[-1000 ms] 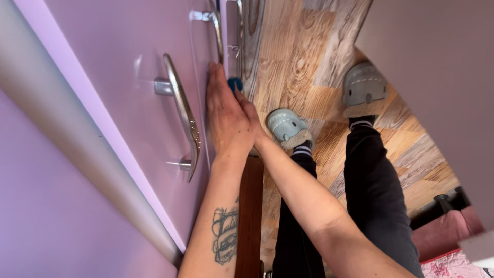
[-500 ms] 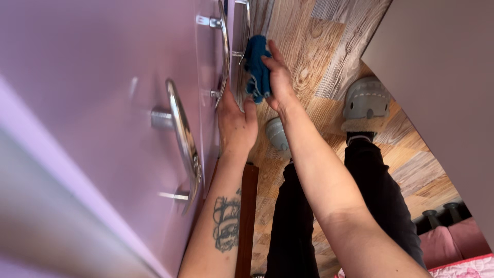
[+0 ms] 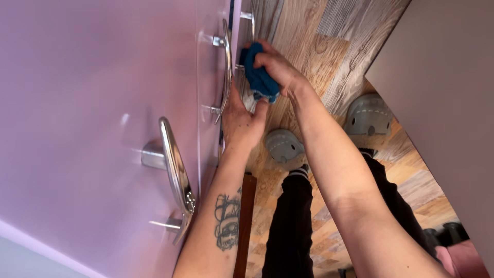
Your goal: The person wipes the exterior surfaces and handles of a large wooden wardrobe, the top edge and drawer fronts of a purple dresser, and both sides of a wooden door using a cloth.
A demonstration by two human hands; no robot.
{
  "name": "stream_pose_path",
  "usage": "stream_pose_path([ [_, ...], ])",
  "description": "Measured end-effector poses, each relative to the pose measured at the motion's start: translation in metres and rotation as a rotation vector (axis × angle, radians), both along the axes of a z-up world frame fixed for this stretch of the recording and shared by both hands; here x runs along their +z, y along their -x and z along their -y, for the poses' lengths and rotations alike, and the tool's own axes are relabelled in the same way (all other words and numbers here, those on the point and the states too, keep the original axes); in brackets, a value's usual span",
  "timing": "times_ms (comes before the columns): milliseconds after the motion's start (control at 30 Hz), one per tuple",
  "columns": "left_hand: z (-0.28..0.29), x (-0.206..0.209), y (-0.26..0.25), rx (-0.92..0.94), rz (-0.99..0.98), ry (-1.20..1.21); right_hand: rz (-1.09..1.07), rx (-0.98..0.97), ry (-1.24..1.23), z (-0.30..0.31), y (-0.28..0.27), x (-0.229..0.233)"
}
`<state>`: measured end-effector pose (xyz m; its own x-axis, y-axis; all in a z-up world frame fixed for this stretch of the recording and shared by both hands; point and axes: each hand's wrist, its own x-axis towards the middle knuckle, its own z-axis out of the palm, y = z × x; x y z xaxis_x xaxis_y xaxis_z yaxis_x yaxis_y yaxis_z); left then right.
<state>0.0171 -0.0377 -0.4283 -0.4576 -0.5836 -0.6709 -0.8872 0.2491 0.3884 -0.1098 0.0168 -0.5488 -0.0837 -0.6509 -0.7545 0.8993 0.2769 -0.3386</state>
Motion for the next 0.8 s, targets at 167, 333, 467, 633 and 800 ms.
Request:
stream_pose_path([
  [167, 0.002, 0.010, 0.003, 0.072, 0.023, -0.045, 0.003, -0.088, 0.004, 0.000, -0.018, -0.020],
  [333, 0.007, 0.012, 0.006, 0.072, 0.039, -0.068, -0.005, -0.144, -0.049, 0.005, -0.026, -0.035],
  [467, 0.007, 0.010, 0.004, 0.076, -0.025, -0.074, 0.012, -0.163, -0.053, 0.009, -0.027, -0.042],
  [633, 0.009, 0.008, 0.009, 0.100, 0.178, -0.146, -0.030, -0.145, -0.077, -0.003, -0.024, -0.031],
  [800, 0.008, 0.008, 0.033, -0.058, 0.167, -0.015, -0.273, -0.138, -0.145, -0.026, -0.029, 0.006],
])
